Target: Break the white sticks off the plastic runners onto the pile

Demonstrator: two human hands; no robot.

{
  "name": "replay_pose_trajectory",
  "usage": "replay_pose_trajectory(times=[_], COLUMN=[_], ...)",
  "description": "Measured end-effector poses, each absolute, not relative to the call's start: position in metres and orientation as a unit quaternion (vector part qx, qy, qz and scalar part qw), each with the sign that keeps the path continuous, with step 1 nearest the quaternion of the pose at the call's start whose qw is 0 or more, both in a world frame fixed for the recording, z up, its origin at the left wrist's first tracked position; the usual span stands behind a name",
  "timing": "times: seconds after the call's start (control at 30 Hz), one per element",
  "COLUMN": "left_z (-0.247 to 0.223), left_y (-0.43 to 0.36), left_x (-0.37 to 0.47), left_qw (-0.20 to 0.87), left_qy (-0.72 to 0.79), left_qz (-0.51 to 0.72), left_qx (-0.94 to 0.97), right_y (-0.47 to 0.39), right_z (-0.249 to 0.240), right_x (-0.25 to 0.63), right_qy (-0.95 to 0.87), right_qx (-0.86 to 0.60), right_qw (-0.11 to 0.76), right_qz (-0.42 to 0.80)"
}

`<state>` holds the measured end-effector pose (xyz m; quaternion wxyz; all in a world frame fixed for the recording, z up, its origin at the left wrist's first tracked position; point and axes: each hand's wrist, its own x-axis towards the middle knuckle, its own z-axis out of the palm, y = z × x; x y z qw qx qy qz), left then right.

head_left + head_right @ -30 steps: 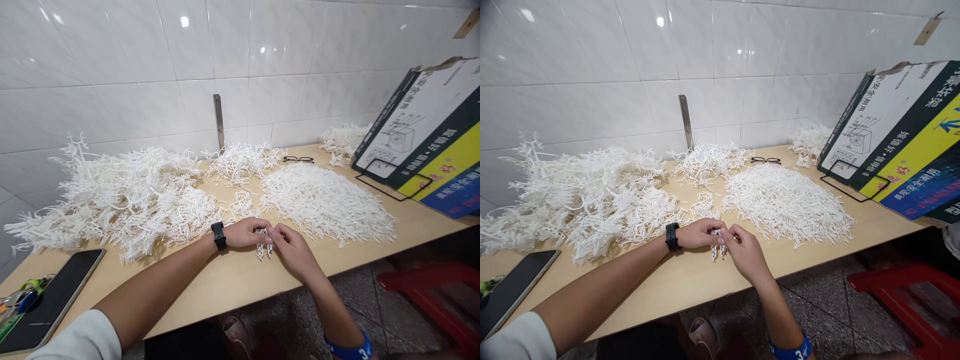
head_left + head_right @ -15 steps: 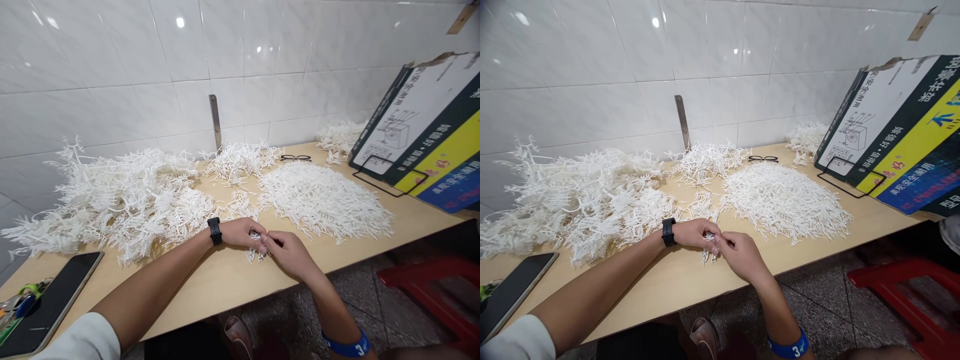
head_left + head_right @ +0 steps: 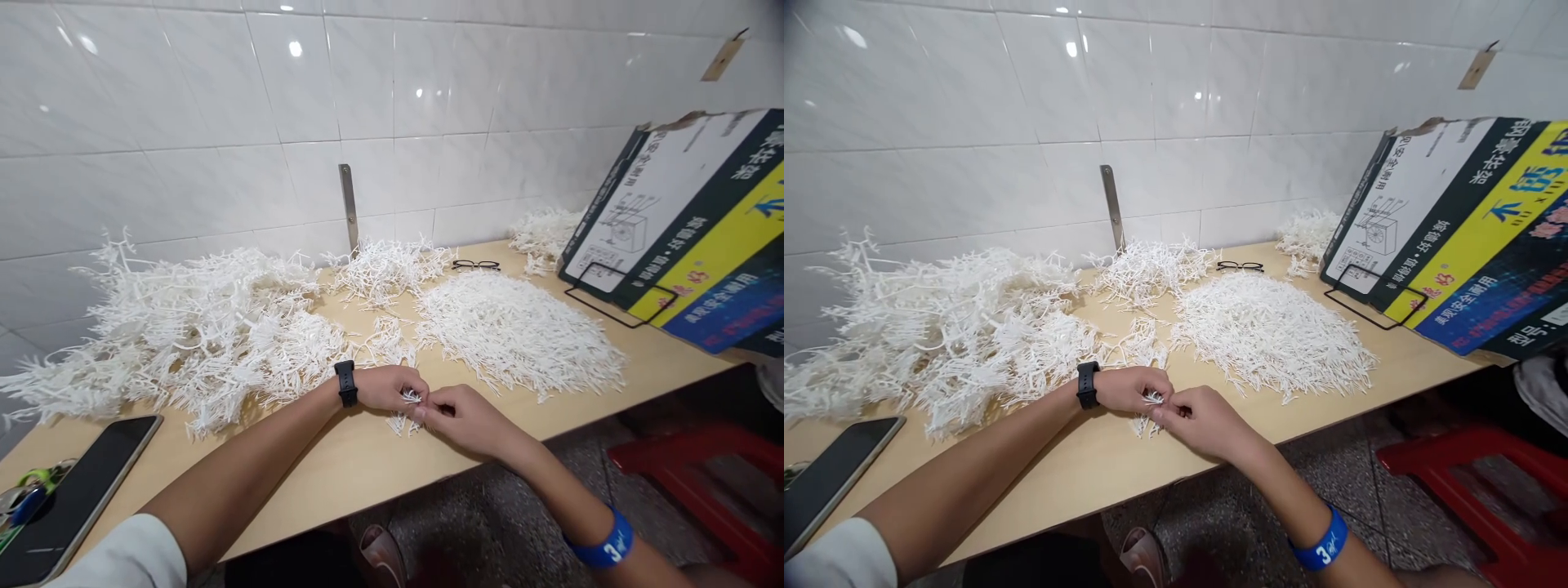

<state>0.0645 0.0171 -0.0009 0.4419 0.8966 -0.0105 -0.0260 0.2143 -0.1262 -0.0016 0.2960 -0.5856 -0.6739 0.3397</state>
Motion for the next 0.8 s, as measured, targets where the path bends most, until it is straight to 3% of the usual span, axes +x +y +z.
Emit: replay_pose_trajectory(times=[0.2, 0.5, 0.67, 0.73, 0.8], left_z=[-0.002, 0.008, -0.001, -0.007, -0.012], left_y=[0.014, 0.011, 0.018, 0.020, 0.021], left_x=[0.064, 0.069, 0.070, 0.071, 0.071], left_qw=[0.438, 0.482, 0.501, 0.496, 0.488], left_qy=[0.002, -0.009, -0.048, -0.054, -0.056], left_qz=[-0.007, -0.048, -0.058, -0.047, -0.030], left_qx=[0.899, 0.875, 0.862, 0.865, 0.871], right_y=[-0.139, -0.130, -0.126, -0.123, -0.116], right_z=[0.000, 0.008, 0.036, 0.045, 0.050], right_x=[0.205, 0.216, 0.233, 0.253, 0.278], right_qy=[-0.694, -0.699, -0.711, -0.721, -0.716], right_qx=[-0.623, -0.529, -0.500, -0.542, -0.632], right_qw=[0.268, 0.241, 0.167, 0.164, 0.168], right_qz=[0.242, 0.418, 0.466, 0.399, 0.244])
